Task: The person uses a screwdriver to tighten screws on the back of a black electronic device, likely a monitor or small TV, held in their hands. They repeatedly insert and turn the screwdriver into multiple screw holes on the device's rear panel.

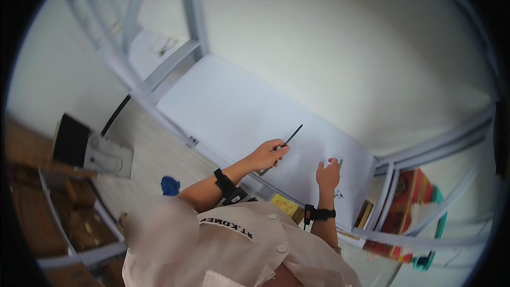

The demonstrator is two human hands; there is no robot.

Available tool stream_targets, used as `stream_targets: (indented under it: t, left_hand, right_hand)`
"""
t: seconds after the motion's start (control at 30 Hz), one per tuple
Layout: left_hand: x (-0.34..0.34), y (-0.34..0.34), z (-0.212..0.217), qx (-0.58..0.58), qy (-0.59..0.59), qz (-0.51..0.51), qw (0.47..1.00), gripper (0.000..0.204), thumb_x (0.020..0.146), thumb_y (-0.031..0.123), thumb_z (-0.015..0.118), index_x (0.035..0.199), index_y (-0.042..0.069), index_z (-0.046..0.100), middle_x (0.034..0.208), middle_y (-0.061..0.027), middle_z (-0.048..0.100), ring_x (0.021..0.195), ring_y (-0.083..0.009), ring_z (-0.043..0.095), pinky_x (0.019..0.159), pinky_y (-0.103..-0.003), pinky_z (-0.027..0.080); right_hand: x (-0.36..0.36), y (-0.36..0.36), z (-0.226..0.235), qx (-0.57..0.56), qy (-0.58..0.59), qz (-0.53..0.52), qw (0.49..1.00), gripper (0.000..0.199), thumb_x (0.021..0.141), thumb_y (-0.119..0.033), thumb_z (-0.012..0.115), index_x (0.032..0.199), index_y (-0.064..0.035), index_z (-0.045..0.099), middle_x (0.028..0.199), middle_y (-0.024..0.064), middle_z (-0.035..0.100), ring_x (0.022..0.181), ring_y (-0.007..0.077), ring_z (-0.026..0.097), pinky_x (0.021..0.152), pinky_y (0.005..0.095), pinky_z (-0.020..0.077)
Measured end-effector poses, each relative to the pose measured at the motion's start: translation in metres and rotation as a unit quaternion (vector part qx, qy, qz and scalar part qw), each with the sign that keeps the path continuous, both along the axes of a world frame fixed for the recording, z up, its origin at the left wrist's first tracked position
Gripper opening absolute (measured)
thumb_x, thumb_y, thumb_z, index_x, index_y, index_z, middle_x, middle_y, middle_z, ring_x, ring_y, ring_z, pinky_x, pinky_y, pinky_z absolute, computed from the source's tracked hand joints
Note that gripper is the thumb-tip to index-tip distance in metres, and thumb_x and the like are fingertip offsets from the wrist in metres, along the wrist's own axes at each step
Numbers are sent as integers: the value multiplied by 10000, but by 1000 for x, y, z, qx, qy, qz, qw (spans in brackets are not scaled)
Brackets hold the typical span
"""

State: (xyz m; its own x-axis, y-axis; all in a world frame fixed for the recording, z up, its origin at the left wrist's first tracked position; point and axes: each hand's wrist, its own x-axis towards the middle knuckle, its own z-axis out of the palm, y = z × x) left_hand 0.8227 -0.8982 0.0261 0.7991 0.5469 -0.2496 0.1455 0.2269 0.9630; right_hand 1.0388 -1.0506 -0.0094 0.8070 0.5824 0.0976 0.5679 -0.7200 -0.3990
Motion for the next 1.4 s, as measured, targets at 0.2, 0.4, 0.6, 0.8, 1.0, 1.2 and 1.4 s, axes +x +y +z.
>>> stream_targets:
  t: [0.2, 0.4, 0.6, 0.8, 1.0, 1.2, 1.4]
  left_hand:
    - [-106, 24, -1, -76, -140, 199, 967, 250, 994, 283, 529, 1055, 42, 506, 888, -65, 588, 739, -155, 651, 656, -287, 545]
    - [-282, 46, -25, -88, -208, 320, 920, 232, 1023, 290, 461, 1081, 67, 483, 1021, -71, 604, 1034, -193, 619, 918, -348, 489]
    - [-473, 58, -38, 13, -188, 376, 907, 239, 1026, 268, 451, 1132, 56, 483, 1120, -98, 611, 1107, -182, 575, 941, -356, 468]
    - [-598, 60, -40, -11, -159, 525, 836, 321, 1024, 348, 436, 1204, 91, 505, 1127, -72, 612, 1016, -155, 588, 868, -339, 481]
    - [-683, 101, -51, 10, -120, 595, 795, 320, 994, 347, 518, 1181, 95, 580, 988, 7, 585, 891, -95, 564, 780, -291, 487]
    - [-760, 188, -49, 24, -92, 617, 781, 334, 986, 347, 535, 1189, 86, 582, 921, 10, 588, 851, -98, 580, 749, -287, 492]
    - [-843, 275, -48, 20, -61, 671, 739, 331, 985, 319, 540, 1203, 73, 584, 890, 12, 602, 805, -97, 589, 725, -260, 477]
  right_hand:
    - [-132, 76, 19, 118, 302, 309, 894, 331, 879, -231, 669, 1114, -21, 568, 908, 79, 635, 759, 150, 585, 669, 291, 471]
    - [-318, 143, 22, 73, 471, 535, 698, 338, 903, -123, 630, 1196, -11, 505, 926, 44, 627, 807, 95, 584, 696, 253, 464]
    - [-506, 214, -4, -48, 557, 634, 534, 339, 905, -74, 613, 1208, -7, 477, 937, 34, 593, 794, 95, 574, 717, 250, 470]
    - [-638, 265, 14, -106, 618, 624, 466, 290, 909, -126, 584, 1167, -18, 504, 866, -6, 529, 765, 76, 496, 679, 255, 418]
    - [-723, 337, 10, -145, 584, 654, 459, 263, 912, -196, 598, 1111, -31, 550, 781, -27, 489, 691, 72, 439, 624, 232, 369]
    - [-806, 446, -2, -134, 511, 727, 439, 289, 905, -254, 631, 1056, -13, 578, 763, -7, 528, 669, 95, 463, 607, 260, 390]
    - [-906, 561, 15, -161, 421, 794, 408, 318, 885, -239, 642, 1094, -6, 586, 737, 50, 586, 655, 131, 519, 609, 293, 427]
